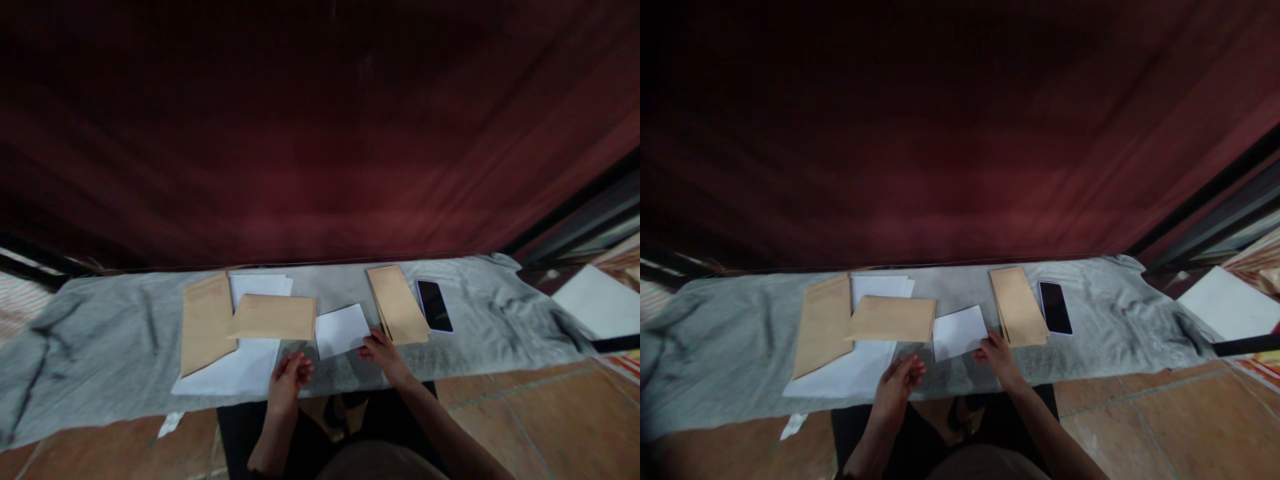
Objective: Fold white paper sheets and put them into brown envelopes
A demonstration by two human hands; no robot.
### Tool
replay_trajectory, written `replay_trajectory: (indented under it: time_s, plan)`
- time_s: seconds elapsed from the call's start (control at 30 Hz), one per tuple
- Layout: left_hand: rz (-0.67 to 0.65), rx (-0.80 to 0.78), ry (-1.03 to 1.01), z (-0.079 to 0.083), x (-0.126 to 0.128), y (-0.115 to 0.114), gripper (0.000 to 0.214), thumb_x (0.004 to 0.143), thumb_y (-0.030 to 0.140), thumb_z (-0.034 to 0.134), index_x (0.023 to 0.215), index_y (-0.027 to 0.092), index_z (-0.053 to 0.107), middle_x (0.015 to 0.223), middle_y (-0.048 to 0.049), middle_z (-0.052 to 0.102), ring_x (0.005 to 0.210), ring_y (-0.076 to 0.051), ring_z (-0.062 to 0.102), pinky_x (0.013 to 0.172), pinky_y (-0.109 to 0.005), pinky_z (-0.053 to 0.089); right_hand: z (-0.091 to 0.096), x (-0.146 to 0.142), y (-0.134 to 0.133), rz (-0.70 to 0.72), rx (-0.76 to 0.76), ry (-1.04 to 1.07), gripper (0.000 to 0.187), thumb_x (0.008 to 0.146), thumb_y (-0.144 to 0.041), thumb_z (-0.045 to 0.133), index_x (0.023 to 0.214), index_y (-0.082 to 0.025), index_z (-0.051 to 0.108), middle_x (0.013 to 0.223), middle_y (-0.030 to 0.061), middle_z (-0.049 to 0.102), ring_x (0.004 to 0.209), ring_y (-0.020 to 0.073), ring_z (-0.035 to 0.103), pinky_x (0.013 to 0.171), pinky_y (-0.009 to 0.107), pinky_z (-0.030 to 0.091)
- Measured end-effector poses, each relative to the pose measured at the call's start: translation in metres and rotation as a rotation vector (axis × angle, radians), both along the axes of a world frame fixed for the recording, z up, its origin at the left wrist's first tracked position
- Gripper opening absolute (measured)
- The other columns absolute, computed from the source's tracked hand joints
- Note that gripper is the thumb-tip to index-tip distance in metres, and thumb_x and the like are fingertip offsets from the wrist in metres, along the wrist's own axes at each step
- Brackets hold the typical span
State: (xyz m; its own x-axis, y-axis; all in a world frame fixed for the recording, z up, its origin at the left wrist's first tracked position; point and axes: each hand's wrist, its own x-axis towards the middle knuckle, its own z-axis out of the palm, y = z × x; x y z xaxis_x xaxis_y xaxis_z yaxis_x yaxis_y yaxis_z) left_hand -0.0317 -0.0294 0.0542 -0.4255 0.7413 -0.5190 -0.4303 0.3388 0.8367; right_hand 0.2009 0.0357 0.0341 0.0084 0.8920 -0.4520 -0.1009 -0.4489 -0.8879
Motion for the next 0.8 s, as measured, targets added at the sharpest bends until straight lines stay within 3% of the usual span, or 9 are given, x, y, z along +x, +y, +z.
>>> replay_trajectory:
  time_s: [0.07, 0.13, 0.23, 0.33, 0.4, 0.57, 0.7, 0.8]
  plan:
    - [-0.198, 0.097, 0.262, -0.005, 0.017, -0.003, 0.033, 0.081, 0.05, 0.069, 0.087, 0.018, 0.071, 0.076, -0.0079, 0.075, 0.07, -0.024, 0.074, 0.061, -0.035, 0.06, 0.002, -0.001, 0.0, -0.008, -0.014, 0.009, 0.032, 0.061, -0.045, 0.076, 0.079, -0.025, 0.059, 0.066, -0.0009, 0.07, 0.063, 0.0249, 0.072, 0.064, 0.038, 0.063]
    - [-0.4, 0.247, 0.662, -0.007, 0.034, 0.0, 0.035, 0.094, 0.047, 0.053, 0.106, 0.02, 0.072, 0.102, -0.011, 0.077, 0.096, -0.027, 0.074, 0.083, -0.042, 0.061, 0.003, -0.002, 0.001, -0.018, -0.028, 0.005, 0.035, 0.058, -0.046, 0.077, 0.08, -0.025, 0.059, 0.063, -0.0017, 0.069, 0.061, 0.0253, 0.072, 0.062, 0.038, 0.062]
    - [-0.654, 0.43, 1.255, -0.012, 0.055, 0.014, 0.045, 0.1, 0.036, 0.043, 0.141, 0.022, 0.053, 0.147, -0.0118, 0.056, 0.138, -0.028, 0.05, 0.114, -0.051, 0.043, 0.005, -0.002, 0.001, -0.019, -0.031, 0.0, 0.041, 0.056, -0.049, 0.079, 0.083, -0.024, 0.061, 0.063, -0.0016, 0.07, 0.062, 0.0258, 0.072, 0.062, 0.039, 0.062]
    - [-0.791, 0.461, 1.632, -0.02, 0.063, 0.026, 0.06, 0.099, 0.038, 0.047, 0.155, 0.021, 0.033, 0.162, -0.0129, 0.036, 0.151, -0.027, 0.03, 0.121, -0.054, 0.031, 0.008, 0.001, -0.001, 0.006, -0.018, 0.001, 0.046, 0.055, -0.052, 0.08, 0.085, -0.023, 0.061, 0.068, 0.0004, 0.072, 0.065, 0.0266, 0.073, 0.066, 0.04, 0.062]
    - [-0.822, 0.451, 1.725, -0.025, 0.063, 0.03, 0.066, 0.099, 0.044, 0.048, 0.157, 0.019, 0.028, 0.163, -0.0147, 0.033, 0.152, -0.028, 0.028, 0.122, -0.053, 0.029, 0.008, 0.002, -0.001, 0.022, -0.019, -0.017, 0.048, 0.053, -0.055, 0.08, 0.084, -0.023, 0.061, 0.066, 0.0011, 0.071, 0.065, 0.0269, 0.072, 0.066, 0.041, 0.062]
    - [-0.85, 0.436, 1.741, -0.03, 0.055, 0.028, 0.068, 0.099, 0.051, 0.046, 0.158, 0.021, 0.027, 0.163, -0.0152, 0.034, 0.151, -0.028, 0.029, 0.122, -0.052, 0.029, 0.003, 0.004, -0.001, 0.05, -0.025, -0.077, 0.051, 0.053, -0.059, 0.078, 0.084, -0.023, 0.059, 0.065, 0.0019, 0.07, 0.06, 0.0255, 0.07, 0.063, 0.04, 0.06]
    - [-0.851, 0.434, 1.745, -0.029, 0.053, 0.025, 0.068, 0.099, 0.049, 0.047, 0.158, 0.025, 0.025, 0.163, -0.0138, 0.033, 0.151, -0.027, 0.03, 0.122, -0.051, 0.028, -0.001, 0.011, -0.003, 0.053, -0.001, -0.152, 0.047, 0.062, -0.056, 0.071, 0.094, -0.024, 0.058, 0.064, -0.002, 0.067, 0.053, 0.0207, 0.065, 0.053, 0.034, 0.056]
    - [-0.848, 0.442, 1.739, -0.029, 0.054, 0.025, 0.068, 0.099, 0.048, 0.049, 0.158, 0.024, 0.025, 0.164, -0.0131, 0.031, 0.152, -0.028, 0.029, 0.122, -0.051, 0.029, 0.0, 0.019, -0.007, 0.068, 0.121, -0.316, 0.044, 0.072, -0.05, 0.065, 0.107, -0.024, 0.058, 0.064, -0.0046, 0.062, 0.051, 0.0187, 0.06, 0.05, 0.031, 0.05]
